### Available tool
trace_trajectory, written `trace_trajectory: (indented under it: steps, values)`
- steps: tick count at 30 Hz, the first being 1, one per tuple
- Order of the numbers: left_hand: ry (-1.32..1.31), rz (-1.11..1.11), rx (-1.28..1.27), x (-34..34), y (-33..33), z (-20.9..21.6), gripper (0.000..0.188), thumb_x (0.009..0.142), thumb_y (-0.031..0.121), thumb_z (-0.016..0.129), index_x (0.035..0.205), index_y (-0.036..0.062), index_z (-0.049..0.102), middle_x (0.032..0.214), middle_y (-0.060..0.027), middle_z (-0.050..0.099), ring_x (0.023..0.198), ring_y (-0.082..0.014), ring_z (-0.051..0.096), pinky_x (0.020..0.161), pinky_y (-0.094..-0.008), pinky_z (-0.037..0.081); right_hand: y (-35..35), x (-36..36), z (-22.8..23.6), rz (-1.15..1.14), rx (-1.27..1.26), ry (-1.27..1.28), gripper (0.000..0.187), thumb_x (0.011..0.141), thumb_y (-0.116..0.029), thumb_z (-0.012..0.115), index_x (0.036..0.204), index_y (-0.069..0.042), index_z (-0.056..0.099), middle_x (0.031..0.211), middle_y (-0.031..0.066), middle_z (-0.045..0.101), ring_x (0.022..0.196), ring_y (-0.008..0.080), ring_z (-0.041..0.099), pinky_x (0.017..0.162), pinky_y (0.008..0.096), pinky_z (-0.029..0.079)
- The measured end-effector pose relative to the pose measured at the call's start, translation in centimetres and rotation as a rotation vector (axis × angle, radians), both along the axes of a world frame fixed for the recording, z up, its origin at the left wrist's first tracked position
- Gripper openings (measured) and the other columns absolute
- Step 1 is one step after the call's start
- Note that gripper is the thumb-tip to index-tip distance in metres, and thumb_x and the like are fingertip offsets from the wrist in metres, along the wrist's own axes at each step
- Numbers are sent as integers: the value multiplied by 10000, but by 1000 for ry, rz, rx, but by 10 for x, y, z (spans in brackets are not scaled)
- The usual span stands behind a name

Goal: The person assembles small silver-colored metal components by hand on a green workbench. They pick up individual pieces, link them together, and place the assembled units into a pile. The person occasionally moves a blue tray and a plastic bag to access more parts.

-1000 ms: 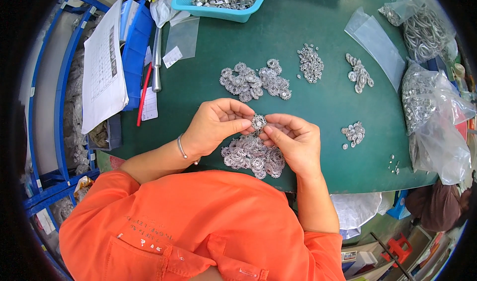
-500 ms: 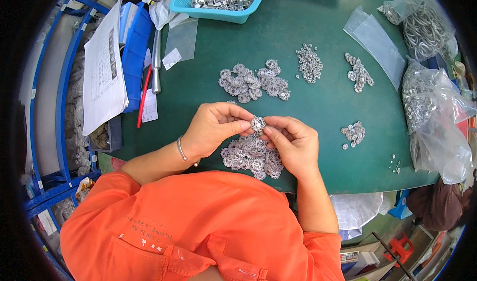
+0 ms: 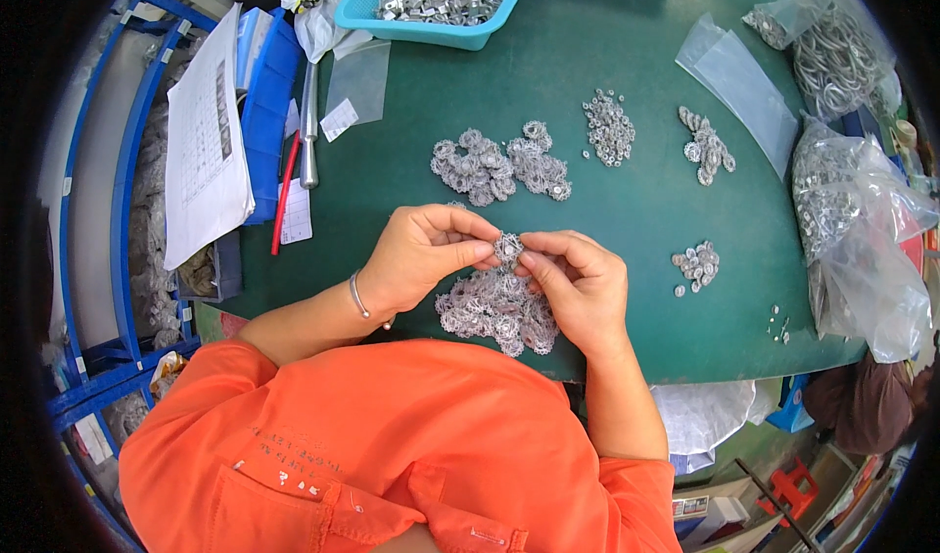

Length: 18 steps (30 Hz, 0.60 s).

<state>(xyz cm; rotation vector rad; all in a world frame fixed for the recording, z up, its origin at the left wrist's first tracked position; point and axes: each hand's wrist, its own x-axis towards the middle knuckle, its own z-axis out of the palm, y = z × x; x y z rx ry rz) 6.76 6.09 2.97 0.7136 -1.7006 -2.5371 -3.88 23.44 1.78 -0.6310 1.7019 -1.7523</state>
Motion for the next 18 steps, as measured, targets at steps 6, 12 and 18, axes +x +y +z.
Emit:
trace_trajectory:
  steps: [6,12,18]
  values:
    - [-13,-3,4,0,0,2,156,895,-12,661,1043,-63,673,963,-134,705,868,-187,705,787,-288,580,1,0,2,12,49,63,76,901,-3,662,958,36,694,826,55,673,665,85,627,568,207,492]
    - [-10,-15,-10,-1,3,2,140,908,16,657,1026,-60,666,924,-131,702,850,-191,706,762,-291,579,2,-1,8,24,139,-41,132,939,-100,649,933,25,692,729,19,660,609,51,559,541,206,444]
    - [-18,-7,92,0,2,2,139,917,24,647,1030,-56,664,907,-127,700,828,-191,708,746,-295,584,2,-2,11,26,156,-153,161,967,-112,606,969,24,692,747,23,663,613,52,565,538,205,447]
